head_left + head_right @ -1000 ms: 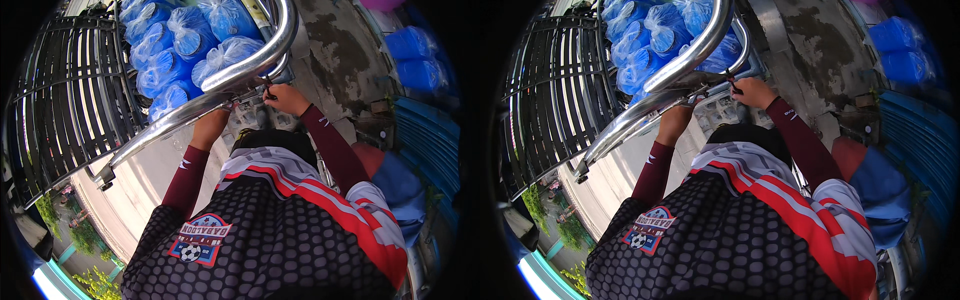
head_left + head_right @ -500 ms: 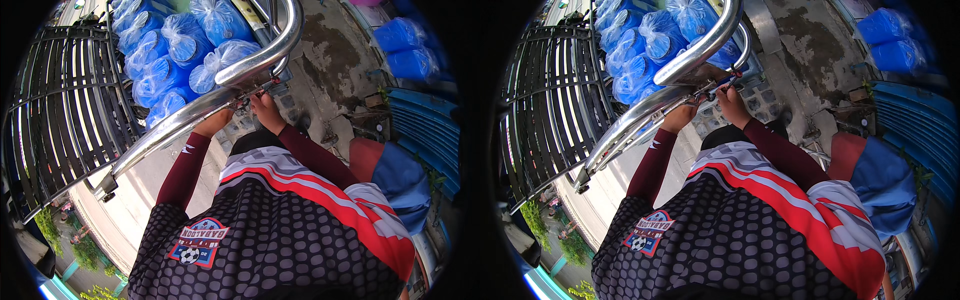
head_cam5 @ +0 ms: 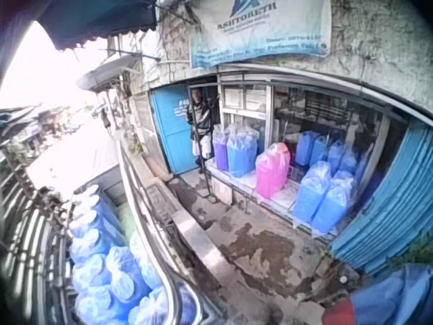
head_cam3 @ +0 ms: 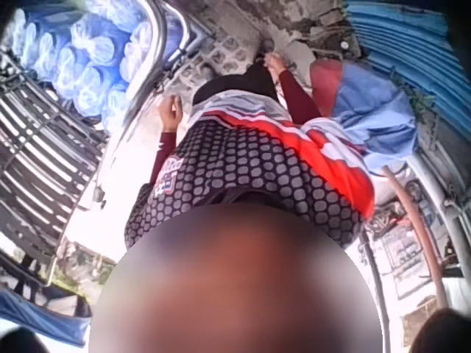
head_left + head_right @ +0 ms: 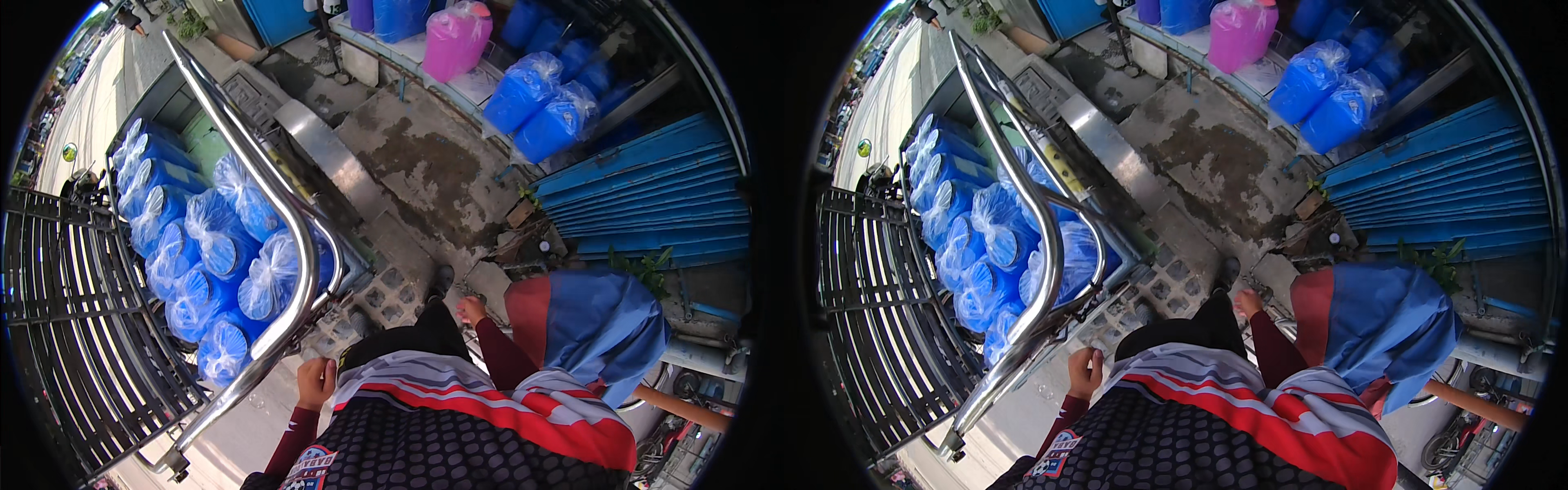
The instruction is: The person loads plastic-wrapped water containers from a display counter onto a three-wheeled delivery vehicle. They handle blue and pink containers one at a time, placing them into the vehicle's cargo area. The person also folds a blue tarp and places it on the vehicle.
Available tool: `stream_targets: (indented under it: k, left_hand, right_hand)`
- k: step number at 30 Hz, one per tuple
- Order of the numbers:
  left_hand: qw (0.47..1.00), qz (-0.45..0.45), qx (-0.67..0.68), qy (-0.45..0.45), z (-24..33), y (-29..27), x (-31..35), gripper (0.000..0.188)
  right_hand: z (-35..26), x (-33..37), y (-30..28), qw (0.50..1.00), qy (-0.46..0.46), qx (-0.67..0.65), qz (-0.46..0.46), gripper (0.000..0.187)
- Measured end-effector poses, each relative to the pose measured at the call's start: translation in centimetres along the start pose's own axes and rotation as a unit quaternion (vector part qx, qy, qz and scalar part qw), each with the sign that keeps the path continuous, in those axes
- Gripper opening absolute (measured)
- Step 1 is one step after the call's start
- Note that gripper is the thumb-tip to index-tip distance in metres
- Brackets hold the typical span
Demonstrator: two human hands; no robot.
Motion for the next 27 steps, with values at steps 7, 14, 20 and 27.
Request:
stream_targets:
  k: [7,14,20,27]
  left_hand:
    - [0.989,-0.133,0.06,0.029,7.8,12.7,-13.7,0.029]
    - [0.965,-0.047,0.254,0.051,13.7,21.9,-32.8,0.023]
    - [0.964,0.037,0.262,0.006,9.6,21.8,-42.0,0.014]
    - [0.931,0.09,0.304,-0.178,-2.9,26.3,-43.9,0.013]
  right_hand:
    - [8.3,2.0,-13.8,0.981,0.185,-0.012,-0.064,0.028]
    - [1.0,-5.2,-20.9,0.986,0.111,-0.124,-0.002,0.014]
    - [-13.8,-8.8,-21.7,0.993,0.033,-0.104,-0.037,0.01]
    - [-32.8,-15.8,-27.1,0.96,-0.244,-0.08,0.106,0.038]
Point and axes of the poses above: each hand's wrist, its own x-axis away from the middle knuckle, its own y-axis out of the palm, z = x × y, the point moved 3 cm from there along -x, towards the middle knuckle, and after that the axes turned 3 degrees about y, right-handed, at the moved point
